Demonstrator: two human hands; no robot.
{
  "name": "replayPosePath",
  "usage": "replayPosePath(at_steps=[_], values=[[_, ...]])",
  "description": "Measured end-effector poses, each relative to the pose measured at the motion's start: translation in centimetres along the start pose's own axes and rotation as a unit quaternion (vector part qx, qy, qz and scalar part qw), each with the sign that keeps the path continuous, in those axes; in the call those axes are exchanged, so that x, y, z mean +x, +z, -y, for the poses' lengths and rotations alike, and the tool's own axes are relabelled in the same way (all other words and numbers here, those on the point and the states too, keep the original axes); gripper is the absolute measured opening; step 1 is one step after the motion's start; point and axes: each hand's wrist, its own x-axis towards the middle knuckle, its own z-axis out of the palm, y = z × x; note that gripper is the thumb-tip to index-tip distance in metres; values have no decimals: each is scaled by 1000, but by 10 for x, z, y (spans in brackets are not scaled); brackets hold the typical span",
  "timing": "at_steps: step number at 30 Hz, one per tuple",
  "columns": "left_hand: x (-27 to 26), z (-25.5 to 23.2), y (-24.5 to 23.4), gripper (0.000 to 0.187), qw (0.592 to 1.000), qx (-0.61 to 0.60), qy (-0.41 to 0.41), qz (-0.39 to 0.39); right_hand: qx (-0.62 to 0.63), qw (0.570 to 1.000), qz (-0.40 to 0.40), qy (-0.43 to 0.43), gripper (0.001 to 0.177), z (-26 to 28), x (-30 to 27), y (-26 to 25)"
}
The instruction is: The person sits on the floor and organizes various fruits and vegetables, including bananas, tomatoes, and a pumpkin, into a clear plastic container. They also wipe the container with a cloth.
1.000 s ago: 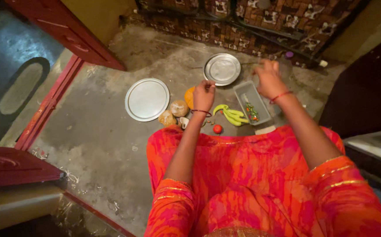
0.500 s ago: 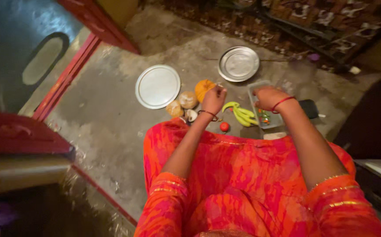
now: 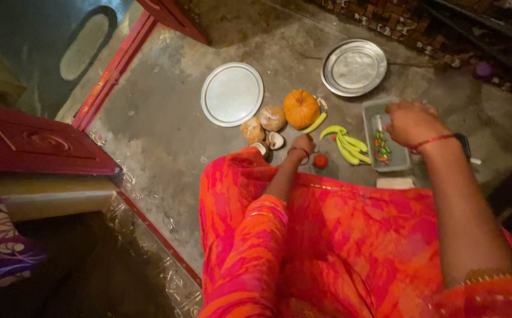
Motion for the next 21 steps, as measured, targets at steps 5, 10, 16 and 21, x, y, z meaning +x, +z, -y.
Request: replayPosePath(at_steps=[5, 10, 16, 21], values=[[-11, 11, 17, 34, 997, 44, -36, 55, -4, 1000, -6, -10, 47, -7, -3, 0], [2, 18, 41, 31, 989, 124, -31, 70, -15, 999, 16, 28, 46, -1, -9, 0], [-4, 32, 68, 30, 994, 96, -17, 44, -29, 999, 16, 25, 45, 4, -12, -5], [-23, 39, 79, 36, 993, 98, 49, -36, -21, 999, 18, 21, 45, 7, -14, -11]])
